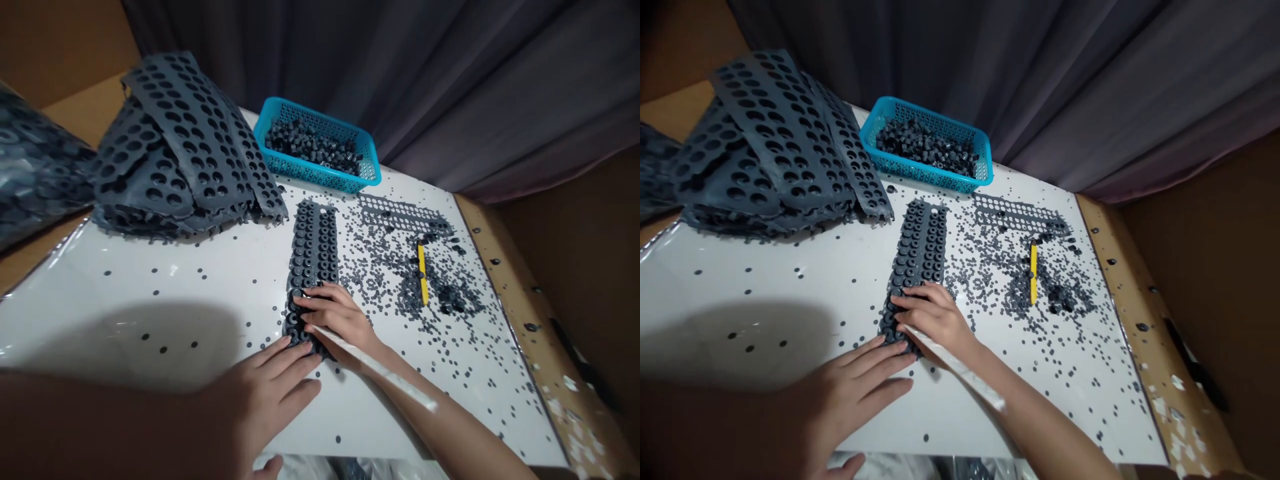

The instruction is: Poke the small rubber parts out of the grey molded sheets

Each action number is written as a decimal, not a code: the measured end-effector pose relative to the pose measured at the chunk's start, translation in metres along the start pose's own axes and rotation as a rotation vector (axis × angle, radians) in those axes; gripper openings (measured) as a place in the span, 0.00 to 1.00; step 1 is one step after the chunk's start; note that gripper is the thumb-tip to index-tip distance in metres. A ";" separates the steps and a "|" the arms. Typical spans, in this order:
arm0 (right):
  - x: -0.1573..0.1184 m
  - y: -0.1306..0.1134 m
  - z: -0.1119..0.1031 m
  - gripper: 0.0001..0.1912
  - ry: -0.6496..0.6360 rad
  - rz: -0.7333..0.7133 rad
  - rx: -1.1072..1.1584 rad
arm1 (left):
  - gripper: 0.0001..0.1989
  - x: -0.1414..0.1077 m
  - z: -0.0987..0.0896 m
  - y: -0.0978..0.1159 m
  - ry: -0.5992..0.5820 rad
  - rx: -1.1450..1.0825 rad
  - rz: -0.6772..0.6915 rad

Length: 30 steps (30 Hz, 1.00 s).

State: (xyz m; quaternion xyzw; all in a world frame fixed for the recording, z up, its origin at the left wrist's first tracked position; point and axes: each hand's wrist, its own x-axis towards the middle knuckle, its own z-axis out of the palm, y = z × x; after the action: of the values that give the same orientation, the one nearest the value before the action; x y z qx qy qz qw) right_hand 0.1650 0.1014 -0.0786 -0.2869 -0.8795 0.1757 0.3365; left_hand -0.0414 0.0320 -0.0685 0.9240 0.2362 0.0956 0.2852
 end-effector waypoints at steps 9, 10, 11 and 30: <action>-0.002 0.003 0.005 0.05 0.052 -0.048 -0.124 | 0.32 -0.001 0.016 -0.009 0.143 0.127 0.098; -0.003 0.002 0.006 0.05 0.066 -0.008 -0.107 | 0.28 -0.001 0.017 -0.009 0.169 0.156 0.105; -0.003 0.002 0.006 0.06 0.088 0.040 -0.082 | 0.25 0.000 0.019 -0.010 0.186 0.177 0.112; 0.009 0.009 -0.001 0.04 -0.035 -0.018 -0.112 | 0.15 0.002 0.021 -0.008 0.236 0.243 0.082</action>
State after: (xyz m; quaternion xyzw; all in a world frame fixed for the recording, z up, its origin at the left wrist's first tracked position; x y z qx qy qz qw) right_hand 0.1639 0.1144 -0.0779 -0.2944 -0.8962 0.1281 0.3062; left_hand -0.0357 0.0284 -0.0902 0.9428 0.2399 0.1859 0.1375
